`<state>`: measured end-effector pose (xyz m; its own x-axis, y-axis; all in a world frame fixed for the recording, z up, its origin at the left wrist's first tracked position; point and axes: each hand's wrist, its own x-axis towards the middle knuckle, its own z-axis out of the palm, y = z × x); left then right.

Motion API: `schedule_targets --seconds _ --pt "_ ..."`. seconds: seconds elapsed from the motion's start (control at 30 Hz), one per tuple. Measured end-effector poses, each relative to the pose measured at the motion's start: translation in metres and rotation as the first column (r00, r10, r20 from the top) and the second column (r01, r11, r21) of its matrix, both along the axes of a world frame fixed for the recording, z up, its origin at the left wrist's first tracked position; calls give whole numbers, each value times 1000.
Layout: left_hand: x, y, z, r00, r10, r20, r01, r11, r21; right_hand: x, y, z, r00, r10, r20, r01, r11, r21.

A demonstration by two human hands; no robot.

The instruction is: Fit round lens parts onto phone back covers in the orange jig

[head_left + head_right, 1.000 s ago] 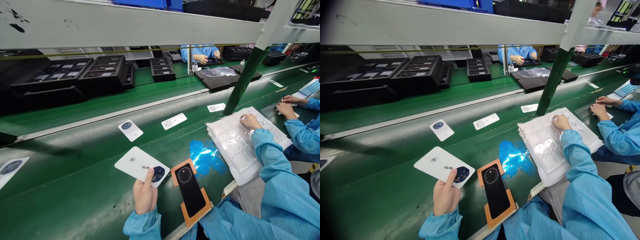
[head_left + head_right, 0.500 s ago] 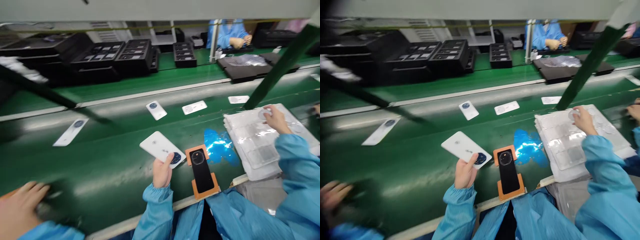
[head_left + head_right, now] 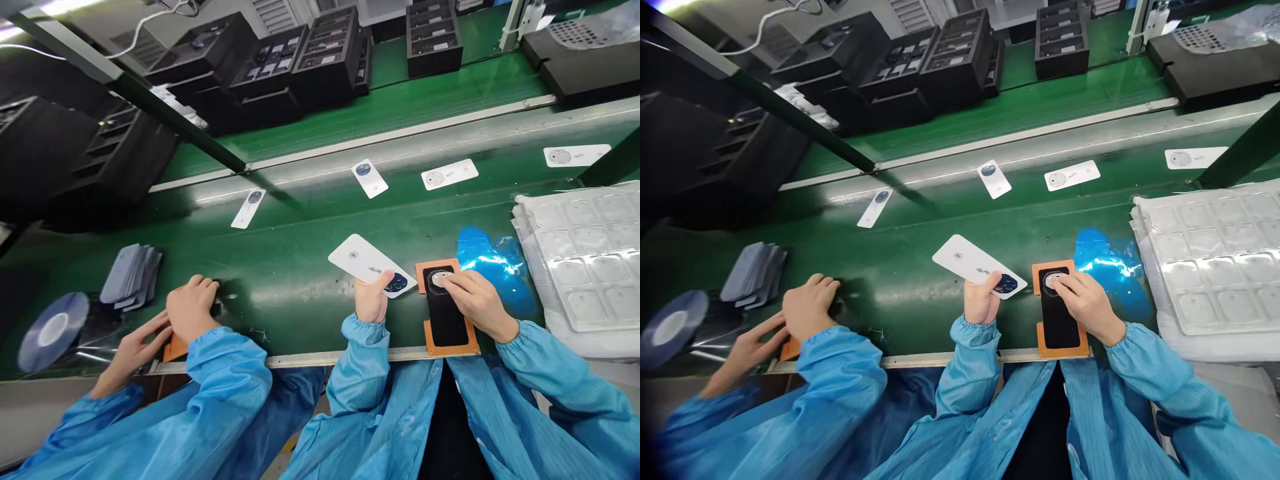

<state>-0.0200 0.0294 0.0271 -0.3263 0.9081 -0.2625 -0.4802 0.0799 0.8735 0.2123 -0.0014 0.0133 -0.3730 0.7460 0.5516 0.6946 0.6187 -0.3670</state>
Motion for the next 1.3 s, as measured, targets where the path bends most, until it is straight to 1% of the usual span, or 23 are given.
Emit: schedule_targets --seconds 0.07,0.17,0.3,0.47,0.53,0.6,0.67,0.73,0.83,0.9,1.0,1.1,1.3 --pt "-3 -1 -2 999 31 -18 -31 1000 3 -1 -2 -9 993 34 115 -35 999 9" --pt "-5 -3 -7 998 62 -12 -62 998 1 2 -5 -13 976 63 207 -63 998 -9" --pt "-3 -4 -7 999 15 35 -14 1000 -24 4 -3 -11 974 100 205 -95 995 -37" --pt "-1 -5 -1 999 -21 33 21 1000 19 8 -5 -4 962 143 234 -128 989 -77" --pt "1 -8 -1 998 -58 -4 58 998 22 8 -8 5 975 134 179 -121 989 -82" --pt "6 -13 -2 989 -125 -77 127 992 26 4 -11 18 995 95 33 -92 992 -90" --pt "15 -18 -2 969 -183 -167 193 980 42 -5 -12 30 991 25 -132 -38 994 -101" --pt "28 -24 0 956 -215 -199 232 971 64 -18 -11 39 973 -70 -220 51 994 -92" --pt "48 -32 3 959 -248 -135 260 962 81 -36 -7 43 940 -215 -266 210 977 -48" --pt "58 -37 3 960 -260 -105 269 959 93 -44 -4 43 914 -260 -312 260 965 -44" --pt "65 -43 -1 967 -227 -118 241 962 127 -50 -2 43 884 -270 -381 266 962 -62" --pt "65 -45 -6 973 -187 -134 205 968 144 -50 -1 45 872 -254 -419 250 966 -66" --pt "65 -45 -6 971 -175 -160 192 976 100 -50 0 46 862 -277 -426 264 960 -89"
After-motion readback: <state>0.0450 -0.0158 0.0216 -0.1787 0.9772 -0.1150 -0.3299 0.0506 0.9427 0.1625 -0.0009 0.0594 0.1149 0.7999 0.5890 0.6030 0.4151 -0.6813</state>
